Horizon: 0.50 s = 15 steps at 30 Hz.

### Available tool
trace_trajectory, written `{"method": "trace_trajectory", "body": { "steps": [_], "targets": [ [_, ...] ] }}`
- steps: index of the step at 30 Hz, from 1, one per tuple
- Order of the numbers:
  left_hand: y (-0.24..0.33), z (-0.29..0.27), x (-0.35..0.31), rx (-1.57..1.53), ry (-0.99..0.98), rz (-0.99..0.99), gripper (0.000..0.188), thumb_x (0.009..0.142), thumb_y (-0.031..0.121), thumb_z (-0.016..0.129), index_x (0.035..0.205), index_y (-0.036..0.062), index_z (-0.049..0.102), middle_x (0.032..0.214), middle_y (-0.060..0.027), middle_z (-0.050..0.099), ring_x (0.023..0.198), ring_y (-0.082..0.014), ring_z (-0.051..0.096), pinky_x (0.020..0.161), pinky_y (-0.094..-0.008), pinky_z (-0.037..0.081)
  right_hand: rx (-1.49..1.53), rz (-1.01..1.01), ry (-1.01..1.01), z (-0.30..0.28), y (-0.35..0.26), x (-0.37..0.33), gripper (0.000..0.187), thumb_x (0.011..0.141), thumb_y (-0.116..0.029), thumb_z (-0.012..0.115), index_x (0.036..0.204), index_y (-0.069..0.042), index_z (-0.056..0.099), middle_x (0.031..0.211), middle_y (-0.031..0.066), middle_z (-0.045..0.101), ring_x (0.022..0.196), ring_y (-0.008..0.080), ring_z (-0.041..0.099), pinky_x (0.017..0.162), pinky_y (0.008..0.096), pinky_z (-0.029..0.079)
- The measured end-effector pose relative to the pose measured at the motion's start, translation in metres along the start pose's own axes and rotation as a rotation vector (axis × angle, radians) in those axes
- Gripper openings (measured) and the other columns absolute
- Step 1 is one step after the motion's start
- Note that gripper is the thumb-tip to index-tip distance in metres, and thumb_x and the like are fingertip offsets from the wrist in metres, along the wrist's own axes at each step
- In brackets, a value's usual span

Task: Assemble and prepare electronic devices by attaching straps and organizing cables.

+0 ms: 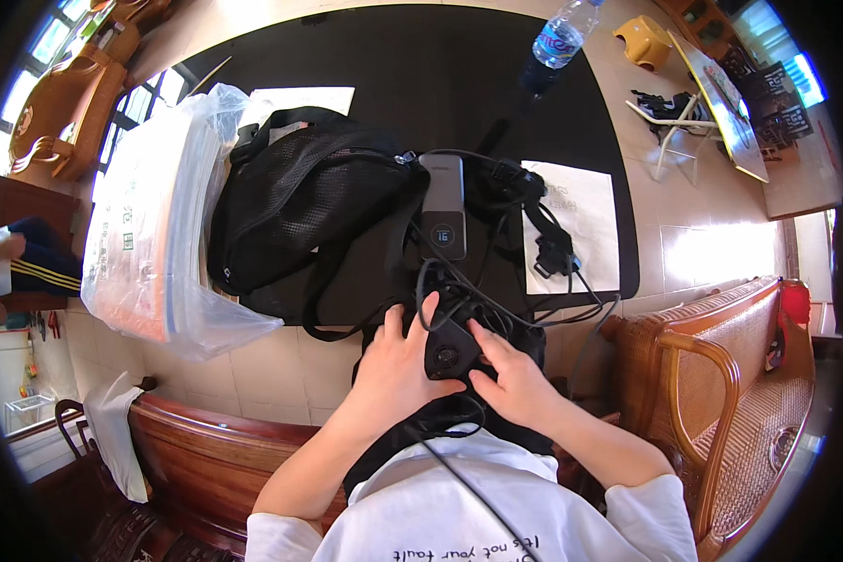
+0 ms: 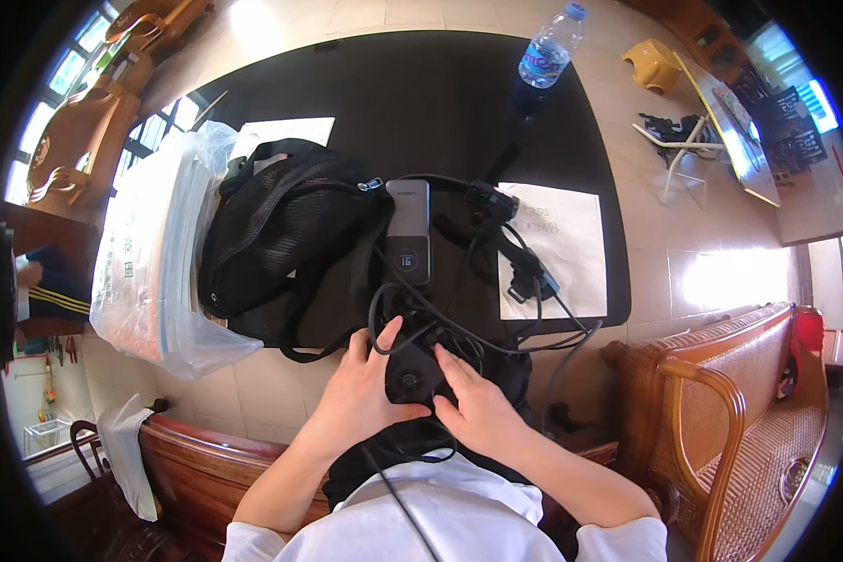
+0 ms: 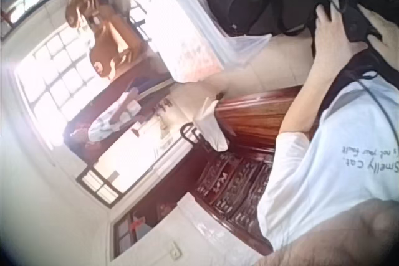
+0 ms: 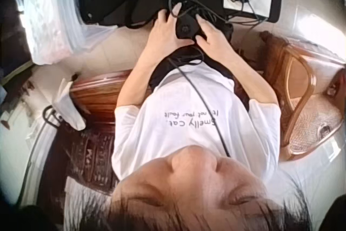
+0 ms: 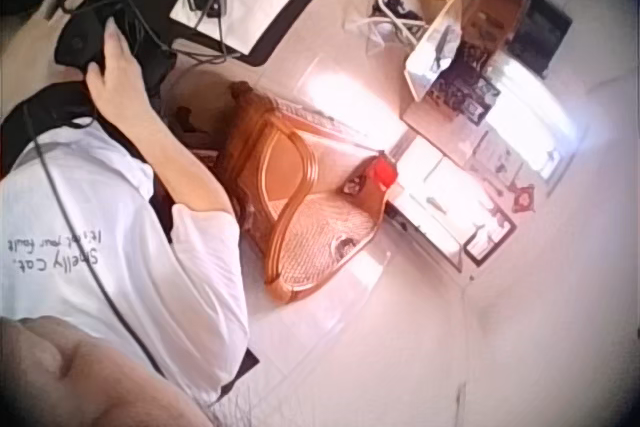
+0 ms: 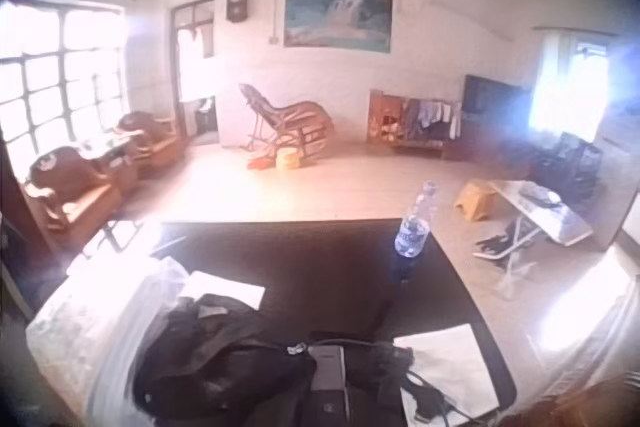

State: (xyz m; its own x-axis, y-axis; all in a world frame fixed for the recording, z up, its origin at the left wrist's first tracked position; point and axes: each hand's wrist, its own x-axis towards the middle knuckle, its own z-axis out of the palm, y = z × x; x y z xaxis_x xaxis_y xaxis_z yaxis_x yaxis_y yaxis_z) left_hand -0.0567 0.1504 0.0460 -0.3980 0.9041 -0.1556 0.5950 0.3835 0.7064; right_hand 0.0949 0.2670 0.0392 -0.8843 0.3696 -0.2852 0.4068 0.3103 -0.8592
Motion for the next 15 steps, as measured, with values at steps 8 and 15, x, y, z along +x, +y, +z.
{"method": "trace_trajectory", "body": {
  "steps": [8, 15],
  "targets": [
    [0.019, -0.002, -0.038, -0.07, 0.078, -0.089, 0.083, 0.056, 0.02, 0.076, 0.126, 0.0038, 0.035, 0.106, -0.0216, 0.048, 0.09, -0.0368, 0.056, 0.075, -0.0401, 0.049, 0.334, 0.015, 0.357, 0.011, 0.015, -0.043, 0.042, 0.082, 0.001, 0.053, 0.123, 0.0, 0.045, 0.109, 0.0107, 0.055, 0.093, 0.0184, 0.058, 0.08, 0.0275, 0.045],
    [-0.004, -0.028, -0.106, -0.499, 0.396, 0.009, 0.091, 0.053, 0.026, 0.081, 0.125, -0.0013, 0.033, 0.107, -0.0158, 0.053, 0.097, -0.022, 0.055, 0.085, -0.0331, 0.045, 0.945, 0.214, 0.988, -0.06, 0.048, -0.072, 0.055, 0.088, -0.016, 0.049, 0.137, -0.002, 0.027, 0.133, 0.0176, 0.038, 0.115, 0.0256, 0.046, 0.097, 0.0366, 0.035]
  ]
}}
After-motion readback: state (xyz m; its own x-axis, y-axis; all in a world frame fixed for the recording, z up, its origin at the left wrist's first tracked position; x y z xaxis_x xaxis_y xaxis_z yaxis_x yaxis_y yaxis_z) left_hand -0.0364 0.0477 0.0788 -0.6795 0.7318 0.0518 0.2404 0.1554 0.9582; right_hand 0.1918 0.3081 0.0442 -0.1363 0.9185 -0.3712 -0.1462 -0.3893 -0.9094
